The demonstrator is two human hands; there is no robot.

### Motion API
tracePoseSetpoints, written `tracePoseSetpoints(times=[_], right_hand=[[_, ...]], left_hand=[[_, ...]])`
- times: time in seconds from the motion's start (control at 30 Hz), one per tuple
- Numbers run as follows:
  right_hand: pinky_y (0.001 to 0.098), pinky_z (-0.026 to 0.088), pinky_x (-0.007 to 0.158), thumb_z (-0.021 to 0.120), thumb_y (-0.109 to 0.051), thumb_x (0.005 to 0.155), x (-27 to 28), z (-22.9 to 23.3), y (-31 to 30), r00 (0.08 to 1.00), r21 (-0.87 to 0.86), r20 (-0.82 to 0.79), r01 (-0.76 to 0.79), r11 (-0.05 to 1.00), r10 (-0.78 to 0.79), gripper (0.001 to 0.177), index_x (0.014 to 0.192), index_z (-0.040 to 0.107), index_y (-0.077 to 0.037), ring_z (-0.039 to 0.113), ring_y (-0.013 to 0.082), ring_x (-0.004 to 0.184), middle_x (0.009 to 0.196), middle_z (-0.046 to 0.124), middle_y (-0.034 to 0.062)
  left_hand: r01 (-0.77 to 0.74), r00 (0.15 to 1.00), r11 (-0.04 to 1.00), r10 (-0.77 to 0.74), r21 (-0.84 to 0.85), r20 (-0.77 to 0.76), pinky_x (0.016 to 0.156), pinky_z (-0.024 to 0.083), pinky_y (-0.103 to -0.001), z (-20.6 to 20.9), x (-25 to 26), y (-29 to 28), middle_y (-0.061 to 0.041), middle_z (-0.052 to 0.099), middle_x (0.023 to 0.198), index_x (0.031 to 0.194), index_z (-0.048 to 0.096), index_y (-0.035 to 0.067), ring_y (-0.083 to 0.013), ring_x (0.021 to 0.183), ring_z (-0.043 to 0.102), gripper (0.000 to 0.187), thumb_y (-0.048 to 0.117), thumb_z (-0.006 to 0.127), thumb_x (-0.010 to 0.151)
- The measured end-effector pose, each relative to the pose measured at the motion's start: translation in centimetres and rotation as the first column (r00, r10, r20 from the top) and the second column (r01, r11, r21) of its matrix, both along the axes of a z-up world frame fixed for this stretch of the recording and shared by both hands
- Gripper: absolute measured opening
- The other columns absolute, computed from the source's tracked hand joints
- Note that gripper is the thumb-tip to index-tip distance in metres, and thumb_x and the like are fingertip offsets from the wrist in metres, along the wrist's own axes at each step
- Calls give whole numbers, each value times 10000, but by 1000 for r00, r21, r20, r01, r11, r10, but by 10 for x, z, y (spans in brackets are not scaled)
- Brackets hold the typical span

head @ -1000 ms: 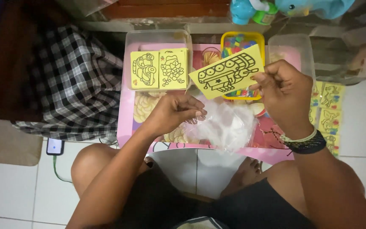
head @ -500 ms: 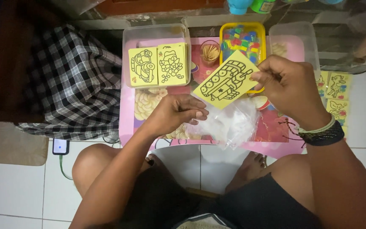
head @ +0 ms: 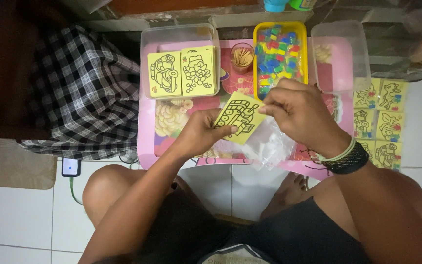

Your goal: The person places a series of small sticker sheets and individual colored stickers into small plastic bags, handling each item by hand. The person then sets the filled bags aside on a small pink table.

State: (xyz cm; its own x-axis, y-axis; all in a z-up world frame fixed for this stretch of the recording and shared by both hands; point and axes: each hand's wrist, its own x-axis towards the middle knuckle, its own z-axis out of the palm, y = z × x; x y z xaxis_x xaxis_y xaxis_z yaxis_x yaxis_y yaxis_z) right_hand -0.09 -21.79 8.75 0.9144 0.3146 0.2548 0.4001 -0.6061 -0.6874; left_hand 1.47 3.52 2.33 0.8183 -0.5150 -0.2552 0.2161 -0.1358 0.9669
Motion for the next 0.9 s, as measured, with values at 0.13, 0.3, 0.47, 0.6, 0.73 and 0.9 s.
tracePoseSetpoints(times=[0.13,0.3,0.47,0.6,0.73,0.9], right_hand=[[350,446,585,784,58,857,-3,1,6,999,97,-23,42,994,-40,132,952,760,-31,532,219,571,647,540,87],[363,469,669,805,-19,873,-1,-11,12,997,94,73,6,996,-13,87,879,778,-101,606,274,681,711,642,60],[463,473,791,797,-22,851,-4,-6,14,1000,10,20,-24,1000,24,104,934,801,-85,626,372,867,947,695,139],[515,417,938,855,-105,780,-9,-5,21,998,-90,33,-44,995,47,175,948,817,-131,571,399,1122,1239,654,141],[480,431,945,819,-35,820,-7,-12,18,997,-28,73,13,1000,-11,206,999,804,-137,604,362,1127,1205,665,114],[390,463,953,858,-84,838,-1,-8,11,977,95,214,-26,995,5,126,910,764,-128,611,320,1165,1251,653,90]], left_hand=[[-20,1000,1000,19,-3,-9,631,628,-319,6,-1,-4,-158,733,783,1004,730,-56,-150,715,672,165,1,781,858],[-57,998,998,56,-36,-18,591,596,-280,6,0,-8,-141,726,718,953,733,-37,-126,650,664,136,34,798,857],[-103,994,995,102,-17,-48,607,566,-265,10,-4,-10,-145,722,721,969,731,-60,-141,629,661,167,31,797,846],[-125,991,992,124,-9,-52,582,572,-263,14,-4,-10,-126,736,722,960,745,-19,-124,631,674,151,40,803,835],[-134,991,991,134,11,-29,561,566,-264,14,-2,-12,-134,725,703,947,741,-16,-126,620,660,153,54,815,833],[-206,977,978,207,39,-41,571,573,-277,8,-2,-9,-143,730,699,937,752,-31,-144,612,674,157,61,818,828]])
